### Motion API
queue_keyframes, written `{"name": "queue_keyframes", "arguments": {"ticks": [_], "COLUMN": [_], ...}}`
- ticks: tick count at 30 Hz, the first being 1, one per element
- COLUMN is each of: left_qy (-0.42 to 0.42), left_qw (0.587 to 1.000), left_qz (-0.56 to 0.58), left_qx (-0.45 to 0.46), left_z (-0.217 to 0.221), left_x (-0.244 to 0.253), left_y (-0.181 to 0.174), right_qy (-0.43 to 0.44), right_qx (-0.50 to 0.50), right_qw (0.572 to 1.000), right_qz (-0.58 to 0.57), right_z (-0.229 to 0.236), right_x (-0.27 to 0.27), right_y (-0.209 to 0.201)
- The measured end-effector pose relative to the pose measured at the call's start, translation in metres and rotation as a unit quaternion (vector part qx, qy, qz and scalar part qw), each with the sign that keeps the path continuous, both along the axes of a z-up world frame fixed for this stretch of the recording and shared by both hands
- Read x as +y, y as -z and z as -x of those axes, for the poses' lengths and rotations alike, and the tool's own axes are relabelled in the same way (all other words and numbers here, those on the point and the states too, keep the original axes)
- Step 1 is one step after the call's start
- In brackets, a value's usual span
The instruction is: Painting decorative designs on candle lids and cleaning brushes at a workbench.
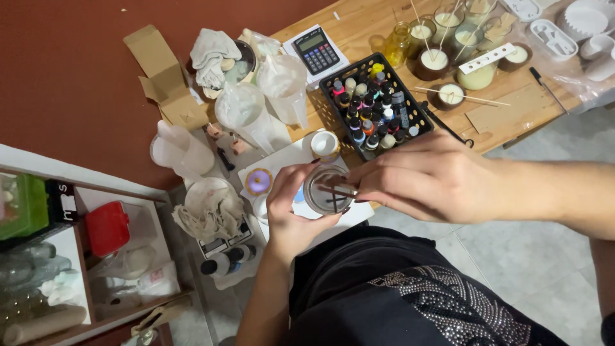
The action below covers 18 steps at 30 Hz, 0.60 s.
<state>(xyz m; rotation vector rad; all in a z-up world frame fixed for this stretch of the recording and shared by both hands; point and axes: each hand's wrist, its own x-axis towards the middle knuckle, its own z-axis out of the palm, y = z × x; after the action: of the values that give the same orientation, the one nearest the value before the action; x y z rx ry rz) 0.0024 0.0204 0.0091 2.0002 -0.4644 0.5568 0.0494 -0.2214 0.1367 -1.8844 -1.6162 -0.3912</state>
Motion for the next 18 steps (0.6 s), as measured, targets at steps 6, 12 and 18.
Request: {"name": "queue_keyframes", "arguments": {"ticks": [6, 12, 18], "left_qy": [0.0, -0.007, -0.055], "left_qw": [1.0, 1.0, 0.998], "left_qz": [0.001, 0.002, 0.013], "left_qx": [0.003, 0.014, 0.014], "left_z": [0.0, 0.003, 0.001], "left_x": [-0.001, -0.009, -0.017], "left_y": [-0.002, -0.009, 0.0], "right_qy": [0.015, 0.022, 0.05], "right_qx": [0.078, -0.193, -0.235], "right_qw": [0.997, 0.977, 0.964], "right_qz": [-0.011, 0.088, 0.111], "right_z": [-0.005, -0.003, 0.002], "right_x": [-0.002, 0.009, 0.014], "right_y": [0.017, 0.006, 0.023]}}
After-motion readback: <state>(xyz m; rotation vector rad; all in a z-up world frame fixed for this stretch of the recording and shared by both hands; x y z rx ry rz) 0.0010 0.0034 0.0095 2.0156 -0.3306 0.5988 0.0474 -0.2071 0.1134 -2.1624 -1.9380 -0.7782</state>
